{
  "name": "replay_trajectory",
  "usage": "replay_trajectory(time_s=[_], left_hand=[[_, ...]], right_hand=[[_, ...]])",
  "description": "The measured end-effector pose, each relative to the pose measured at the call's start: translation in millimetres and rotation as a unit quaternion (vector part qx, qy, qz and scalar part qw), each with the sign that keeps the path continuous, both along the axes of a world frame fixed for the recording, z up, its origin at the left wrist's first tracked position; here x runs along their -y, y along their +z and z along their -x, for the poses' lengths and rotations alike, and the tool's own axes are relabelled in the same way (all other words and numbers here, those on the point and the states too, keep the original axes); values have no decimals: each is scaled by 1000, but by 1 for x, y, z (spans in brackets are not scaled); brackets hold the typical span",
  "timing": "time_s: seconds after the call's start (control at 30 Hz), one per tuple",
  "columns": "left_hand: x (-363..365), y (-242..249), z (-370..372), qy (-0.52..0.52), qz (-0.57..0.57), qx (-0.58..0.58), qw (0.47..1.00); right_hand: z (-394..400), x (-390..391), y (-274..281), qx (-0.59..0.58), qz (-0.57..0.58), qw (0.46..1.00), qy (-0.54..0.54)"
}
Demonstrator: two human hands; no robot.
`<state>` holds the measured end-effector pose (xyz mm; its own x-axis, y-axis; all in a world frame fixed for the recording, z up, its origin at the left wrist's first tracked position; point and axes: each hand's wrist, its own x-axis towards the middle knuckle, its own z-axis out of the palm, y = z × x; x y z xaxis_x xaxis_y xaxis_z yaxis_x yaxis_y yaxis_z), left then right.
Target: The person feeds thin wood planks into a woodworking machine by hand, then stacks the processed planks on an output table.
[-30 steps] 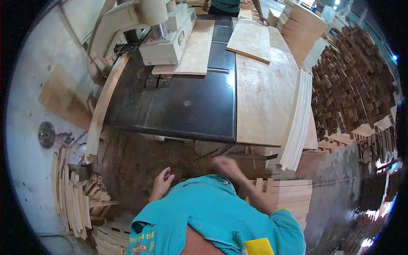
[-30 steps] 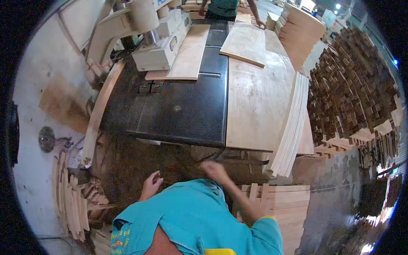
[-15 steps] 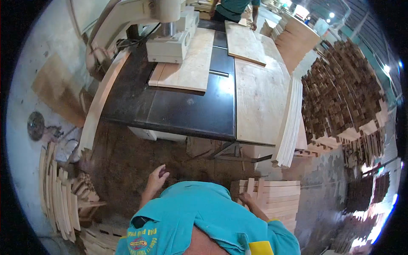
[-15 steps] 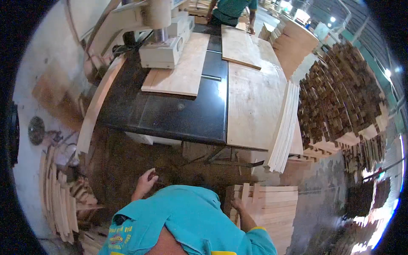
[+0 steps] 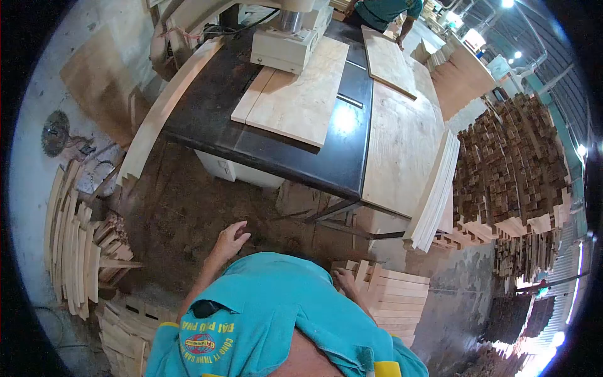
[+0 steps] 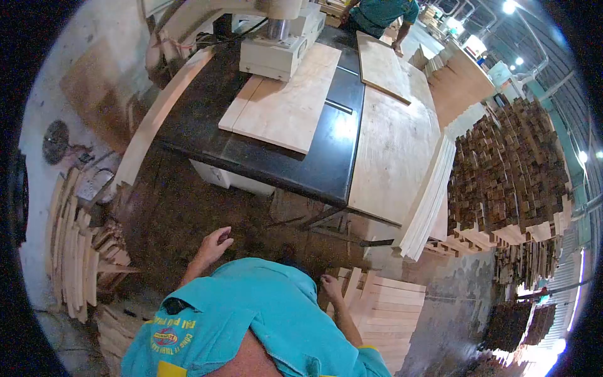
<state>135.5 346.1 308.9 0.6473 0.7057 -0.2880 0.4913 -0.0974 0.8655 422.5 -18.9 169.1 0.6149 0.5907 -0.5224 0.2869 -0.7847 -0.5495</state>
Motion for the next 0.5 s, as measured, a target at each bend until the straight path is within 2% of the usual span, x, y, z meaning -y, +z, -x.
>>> replay_trajectory(time_s=[0.1,0.17,0.2,0.23,0.3,0.37,0.5], left_hand=[[4,-2,8,8,-20,4,1000],[5,-4,12,18,-14,7,1000],[6,-4,14,25,-8,10,1000],[6,-4,16,31,-8,11,999],[5,-3,19,37,-9,3,999],[4,-6,21,44,-8,2,999],[0,-3,22,52,-8,8,999]], right_hand=[[-7,-11,-1,-35,-32,998,-42],[-14,-13,-1,-58,1,996,-65],[-17,-13,-1,-57,1,997,-60],[-26,-2,-25,-49,-18,998,-43],[-31,-5,-26,-41,-37,998,-20],[-24,-22,6,-90,-21,994,-53],[-21,-49,16,-114,-38,988,-95]])
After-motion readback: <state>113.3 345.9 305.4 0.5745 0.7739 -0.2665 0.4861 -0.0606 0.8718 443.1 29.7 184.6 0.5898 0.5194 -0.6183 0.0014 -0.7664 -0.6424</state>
